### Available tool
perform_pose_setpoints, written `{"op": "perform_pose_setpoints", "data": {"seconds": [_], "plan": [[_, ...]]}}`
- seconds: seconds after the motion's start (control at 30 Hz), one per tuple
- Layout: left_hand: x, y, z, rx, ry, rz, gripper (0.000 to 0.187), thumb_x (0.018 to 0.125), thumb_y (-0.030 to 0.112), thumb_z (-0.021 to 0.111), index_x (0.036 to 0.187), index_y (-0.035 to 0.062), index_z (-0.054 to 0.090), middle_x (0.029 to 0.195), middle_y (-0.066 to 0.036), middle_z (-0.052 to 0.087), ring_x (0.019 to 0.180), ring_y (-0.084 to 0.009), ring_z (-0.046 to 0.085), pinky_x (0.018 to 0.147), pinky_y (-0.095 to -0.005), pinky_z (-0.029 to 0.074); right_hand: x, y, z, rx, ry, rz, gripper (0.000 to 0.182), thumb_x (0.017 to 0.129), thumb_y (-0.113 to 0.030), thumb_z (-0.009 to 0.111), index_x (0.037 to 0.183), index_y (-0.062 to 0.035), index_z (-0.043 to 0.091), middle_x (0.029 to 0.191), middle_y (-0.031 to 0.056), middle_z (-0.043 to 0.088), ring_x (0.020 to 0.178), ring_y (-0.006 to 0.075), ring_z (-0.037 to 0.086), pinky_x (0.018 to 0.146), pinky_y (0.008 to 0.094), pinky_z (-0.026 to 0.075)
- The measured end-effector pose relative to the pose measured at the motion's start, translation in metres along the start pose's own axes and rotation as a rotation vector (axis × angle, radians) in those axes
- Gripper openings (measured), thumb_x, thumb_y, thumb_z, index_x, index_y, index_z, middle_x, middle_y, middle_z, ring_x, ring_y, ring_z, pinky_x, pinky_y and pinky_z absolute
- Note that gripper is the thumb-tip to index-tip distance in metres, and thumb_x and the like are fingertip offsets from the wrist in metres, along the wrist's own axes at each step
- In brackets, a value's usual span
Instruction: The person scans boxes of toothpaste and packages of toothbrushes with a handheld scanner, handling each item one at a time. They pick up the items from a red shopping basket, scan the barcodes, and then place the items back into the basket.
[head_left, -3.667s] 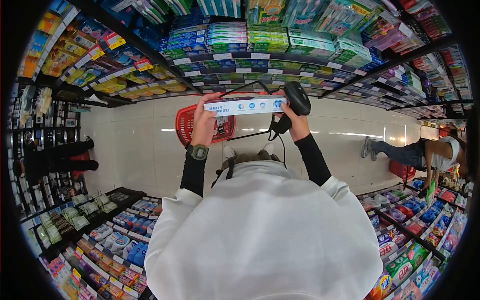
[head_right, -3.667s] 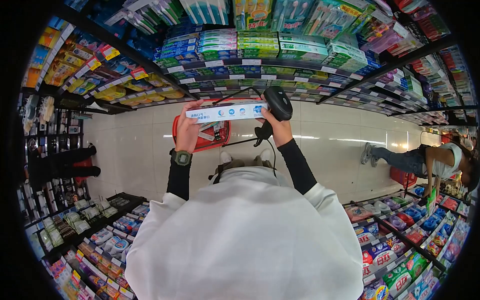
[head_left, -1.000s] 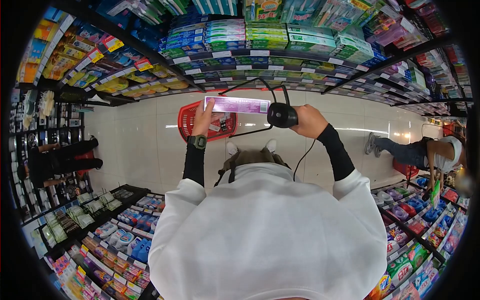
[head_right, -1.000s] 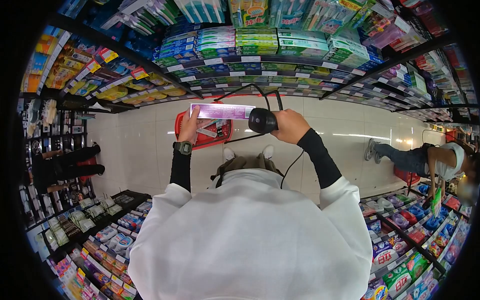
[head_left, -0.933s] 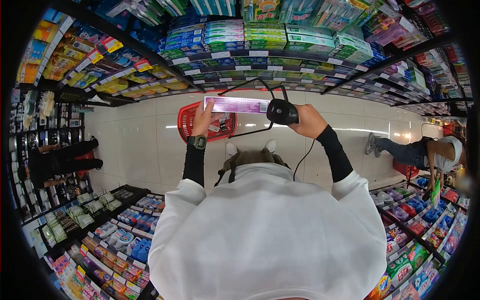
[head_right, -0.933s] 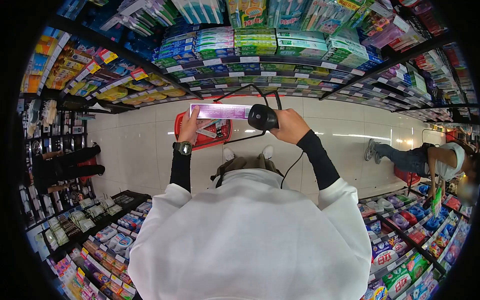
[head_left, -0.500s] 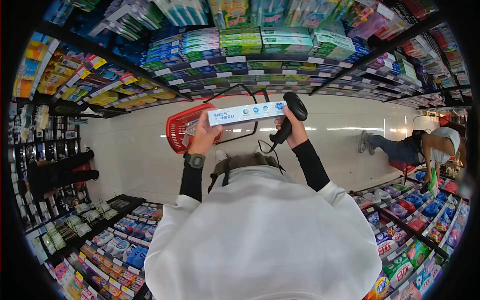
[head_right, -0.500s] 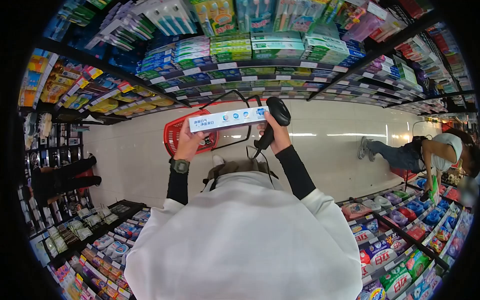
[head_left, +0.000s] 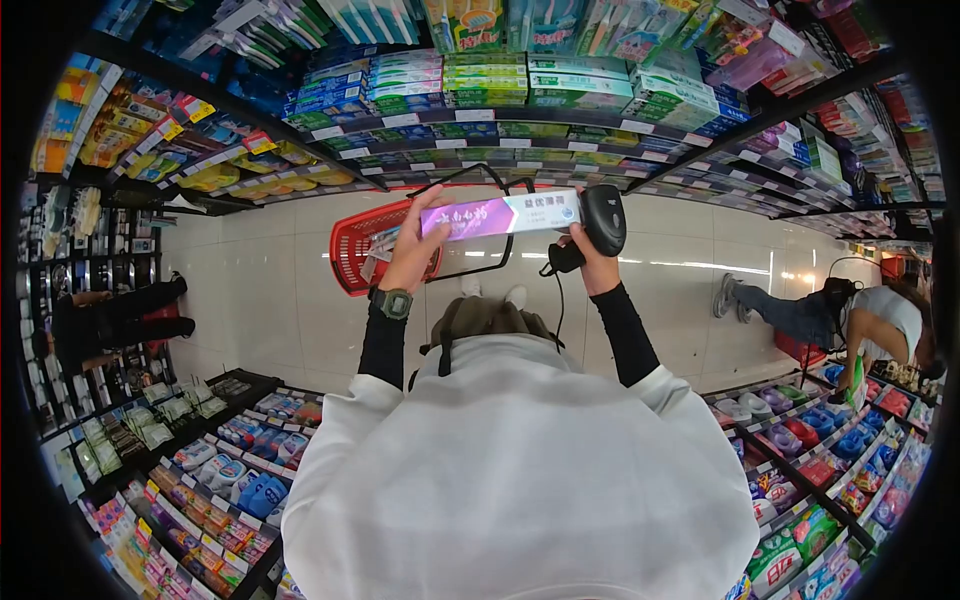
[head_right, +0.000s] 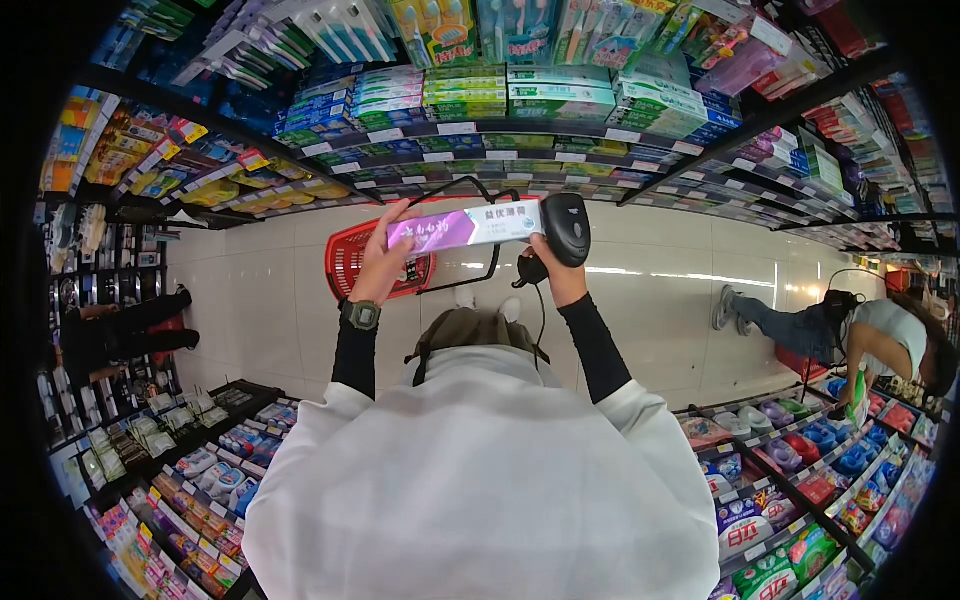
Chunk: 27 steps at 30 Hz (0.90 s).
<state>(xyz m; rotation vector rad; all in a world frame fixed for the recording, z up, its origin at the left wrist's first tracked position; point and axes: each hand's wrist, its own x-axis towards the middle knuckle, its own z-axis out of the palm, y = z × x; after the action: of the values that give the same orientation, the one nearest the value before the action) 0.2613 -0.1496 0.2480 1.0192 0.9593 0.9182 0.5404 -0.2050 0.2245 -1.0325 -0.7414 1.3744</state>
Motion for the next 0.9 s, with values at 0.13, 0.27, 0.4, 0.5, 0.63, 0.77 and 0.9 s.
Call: {"op": "perform_pose_setpoints", "data": {"seconds": [0.13,0.27,0.4,0.5,0.63,0.77,0.9], "plan": [[0.008,0.015,0.003,0.104,-0.118,0.096,0.057,0.086,0.005,0.063,0.137,0.0031,0.038,0.13,-0.011,0.049,0.12,-0.0185,0.047,0.102,-0.0303,0.037,0.013,0.015,-0.001,0.071,0.134,0.088,0.025,0.087,-0.012,0.066,0.108,-0.0026,0.058,0.087,0.0045,0.062,0.076,0.0146,0.061,0.071,0.0286,0.048],[0.027,0.015,0.003,0.157,-0.127,0.053,0.056,0.085,0.002,0.063,0.136,0.0017,0.04,0.129,-0.01,0.05,0.117,-0.0179,0.05,0.099,-0.0301,0.04,0.032,0.018,0.005,0.22,0.283,0.116,0.02,0.087,-0.015,0.067,0.103,-0.0058,0.059,0.087,0.0035,0.061,0.077,0.0146,0.06,0.072,0.0309,0.049],[0.048,0.02,0.008,0.6,-0.176,0.269,0.054,0.075,0.002,0.069,0.127,0.0036,0.052,0.119,-0.013,0.058,0.109,-0.0235,0.056,0.096,-0.0327,0.041,0.043,0.027,-0.001,0.395,0.405,0.143,0.028,0.085,-0.021,0.07,0.107,-0.0082,0.058,0.094,0.0017,0.058,0.084,0.0147,0.058,0.071,0.0329,0.05],[0.067,0.017,0.021,0.776,-0.225,0.387,0.05,0.072,0.003,0.071,0.12,0.005,0.057,0.113,-0.014,0.06,0.104,-0.0312,0.058,0.088,-0.0355,0.046,0.055,0.026,-0.009,0.376,0.522,0.139,0.024,0.086,-0.025,0.069,0.099,-0.0096,0.056,0.086,0.0,0.051,0.077,0.0142,0.054,0.068,0.0309,0.048],[0.095,0.007,0.051,0.735,-0.3,0.427,0.044,0.074,0.001,0.068,0.117,0.0055,0.059,0.112,-0.013,0.06,0.102,-0.0338,0.059,0.085,-0.0369,0.048,0.067,0.029,-0.034,0.417,0.719,0.111,0.028,0.084,-0.023,0.071,0.104,-0.009,0.058,0.083,-0.0007,0.055,0.069,0.0125,0.056,0.059,0.0292,0.05],[0.117,-0.016,0.074,0.718,-0.437,0.34,0.048,0.08,0.011,0.068,0.125,0.007,0.054,0.12,-0.015,0.057,0.11,-0.0303,0.056,0.094,-0.0346,0.044,0.07,0.027,-0.066,0.465,0.853,0.133,0.02,0.083,-0.021,0.072,0.09,-0.0086,0.058,0.078,0.0011,0.055,0.064,0.0137,0.057,0.056,0.028,0.05],[0.151,-0.129,0.067,-0.531,-0.175,-0.233,0.074,0.087,0.032,0.061,0.143,-0.0021,0.025,0.143,-0.017,0.036,0.135,-0.0269,0.032,0.111,-0.0351,0.022,0.066,0.021,-0.116,0.458,0.849,0.131,0.022,0.085,-0.026,0.068,0.098,-0.0102,0.058,0.085,0.0002,0.06,0.078,0.0146,0.059,0.066,0.0303,0.048]]}}
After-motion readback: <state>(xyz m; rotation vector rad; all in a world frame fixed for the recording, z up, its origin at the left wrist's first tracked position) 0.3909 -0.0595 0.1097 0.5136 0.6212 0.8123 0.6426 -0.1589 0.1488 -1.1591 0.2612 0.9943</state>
